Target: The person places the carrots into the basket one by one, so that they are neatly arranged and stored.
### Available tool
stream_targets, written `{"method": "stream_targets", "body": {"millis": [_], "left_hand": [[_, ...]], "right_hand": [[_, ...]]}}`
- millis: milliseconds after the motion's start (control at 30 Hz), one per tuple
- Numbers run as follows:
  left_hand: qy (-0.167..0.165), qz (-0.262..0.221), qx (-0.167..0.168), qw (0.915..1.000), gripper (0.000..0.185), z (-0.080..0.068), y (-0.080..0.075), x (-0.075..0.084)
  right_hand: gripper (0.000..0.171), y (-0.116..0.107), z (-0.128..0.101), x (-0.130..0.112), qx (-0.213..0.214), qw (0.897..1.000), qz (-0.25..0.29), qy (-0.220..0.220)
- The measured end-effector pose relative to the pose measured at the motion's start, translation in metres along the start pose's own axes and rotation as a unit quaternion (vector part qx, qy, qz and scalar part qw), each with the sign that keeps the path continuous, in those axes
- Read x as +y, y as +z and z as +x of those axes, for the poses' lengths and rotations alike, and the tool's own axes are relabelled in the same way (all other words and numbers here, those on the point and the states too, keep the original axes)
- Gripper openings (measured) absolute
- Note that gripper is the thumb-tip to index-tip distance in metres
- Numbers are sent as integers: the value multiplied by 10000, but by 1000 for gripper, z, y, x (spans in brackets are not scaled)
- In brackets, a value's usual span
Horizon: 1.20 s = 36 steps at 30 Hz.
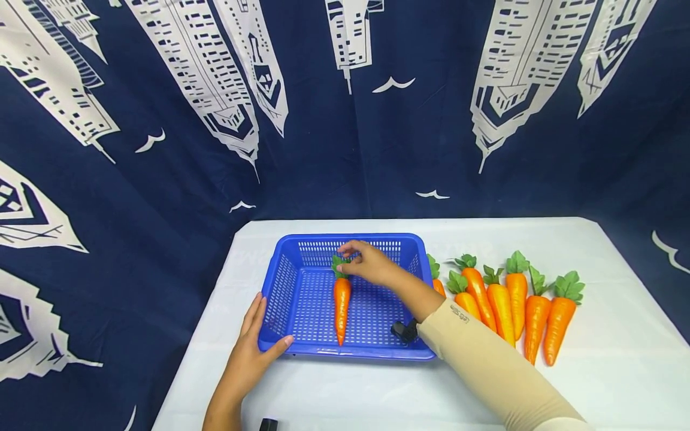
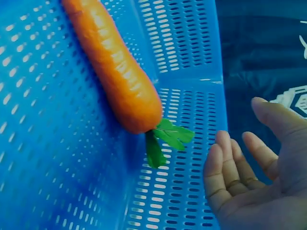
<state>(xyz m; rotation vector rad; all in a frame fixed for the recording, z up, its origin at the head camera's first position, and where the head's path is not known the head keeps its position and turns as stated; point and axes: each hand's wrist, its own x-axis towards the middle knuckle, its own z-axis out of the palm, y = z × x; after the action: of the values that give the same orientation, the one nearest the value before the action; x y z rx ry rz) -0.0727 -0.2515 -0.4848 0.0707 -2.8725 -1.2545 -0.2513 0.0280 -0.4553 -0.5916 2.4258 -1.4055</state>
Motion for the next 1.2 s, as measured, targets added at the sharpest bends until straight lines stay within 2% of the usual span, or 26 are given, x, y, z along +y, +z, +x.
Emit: {"method": "stream_targets", "body": {"millis": [267,567,833,1200], "left_hand": [[23,-77,-27,10000,103,1,2,-3],[-80,-47,-58,9999,104,1,1,-2],[-68,-43,-30,10000,102,-1,-1,-2],[-65,10,-43,10000,101,-2,-1,0]], "right_hand": [[44,-19,-11,-17,443,9961,722,-230],[41,-57,-49,-37,1128,9816,1300,-823],[45,-87,-74,-34,1664,9726,1465,-699],[50,-108,-109,-4,2371,9642,1165,-251]]}}
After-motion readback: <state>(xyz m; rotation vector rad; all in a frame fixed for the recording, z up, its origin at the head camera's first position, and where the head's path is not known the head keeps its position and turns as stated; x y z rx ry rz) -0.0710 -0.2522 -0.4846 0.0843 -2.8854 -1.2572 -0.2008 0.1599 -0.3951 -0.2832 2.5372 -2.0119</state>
